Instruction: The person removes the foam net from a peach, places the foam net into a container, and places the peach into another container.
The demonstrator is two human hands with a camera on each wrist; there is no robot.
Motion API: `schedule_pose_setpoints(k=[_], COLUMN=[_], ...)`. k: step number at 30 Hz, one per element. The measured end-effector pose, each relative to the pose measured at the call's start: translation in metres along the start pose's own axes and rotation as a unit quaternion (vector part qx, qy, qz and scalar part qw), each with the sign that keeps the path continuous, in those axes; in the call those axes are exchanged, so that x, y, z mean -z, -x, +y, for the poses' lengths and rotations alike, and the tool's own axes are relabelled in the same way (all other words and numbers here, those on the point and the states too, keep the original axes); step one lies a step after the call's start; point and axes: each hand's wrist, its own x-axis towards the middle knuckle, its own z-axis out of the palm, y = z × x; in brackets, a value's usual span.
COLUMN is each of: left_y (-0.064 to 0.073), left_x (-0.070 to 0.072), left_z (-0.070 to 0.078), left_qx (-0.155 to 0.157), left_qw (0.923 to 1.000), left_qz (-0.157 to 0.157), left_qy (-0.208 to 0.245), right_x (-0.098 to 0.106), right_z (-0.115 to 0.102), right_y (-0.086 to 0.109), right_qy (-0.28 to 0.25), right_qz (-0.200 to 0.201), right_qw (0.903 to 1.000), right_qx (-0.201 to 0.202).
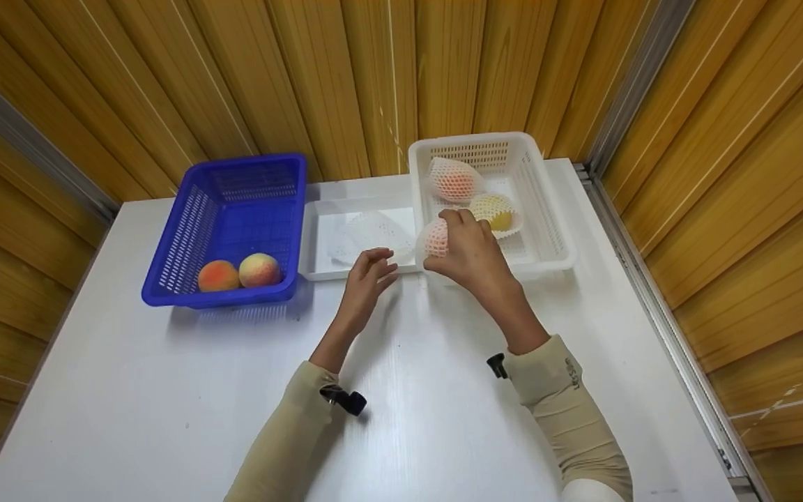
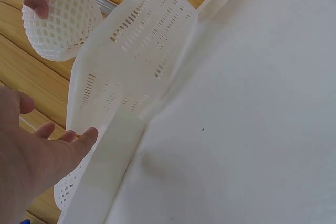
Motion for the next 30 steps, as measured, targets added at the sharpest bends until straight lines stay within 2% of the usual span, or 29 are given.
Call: schedule_pose_setpoints(k=[5, 9, 16, 21, 25, 27, 30], left_y=[0.000, 0.000, 0.002, 0.005, 0.009, 0.012, 0.014], left_x=[0.008, 0.018, 0.038, 0.052, 0.061, 0.065, 0.070], left_z=[-0.001, 0.000, 0.002, 0.005, 0.010, 0.013, 0.016], left_qx=[0.003, -0.007, -0.070, -0.096, -0.116, -0.128, -0.150], left_qw=[0.9999, 0.9998, 0.9925, 0.9852, 0.9713, 0.9587, 0.9356], left_qz=[0.010, 0.012, 0.010, 0.008, 0.009, 0.011, 0.012], left_qy=[0.007, -0.014, -0.100, -0.142, -0.208, -0.254, -0.320], right_x=[-0.003, -0.006, -0.016, -0.022, -0.028, -0.031, -0.036], right_z=[-0.003, -0.006, -0.014, -0.023, -0.030, -0.033, -0.038], right_y=[0.000, 0.000, 0.002, 0.004, 0.005, 0.005, 0.007], right_qy=[-0.001, -0.010, -0.018, -0.020, -0.019, -0.021, -0.023], right_qz=[0.004, -0.001, -0.008, -0.006, -0.001, -0.001, 0.000], right_qw=[1.0000, 0.9999, 0.9996, 0.9992, 0.9984, 0.9979, 0.9969], right_qx=[0.004, 0.009, 0.019, 0.035, 0.053, 0.062, 0.076])
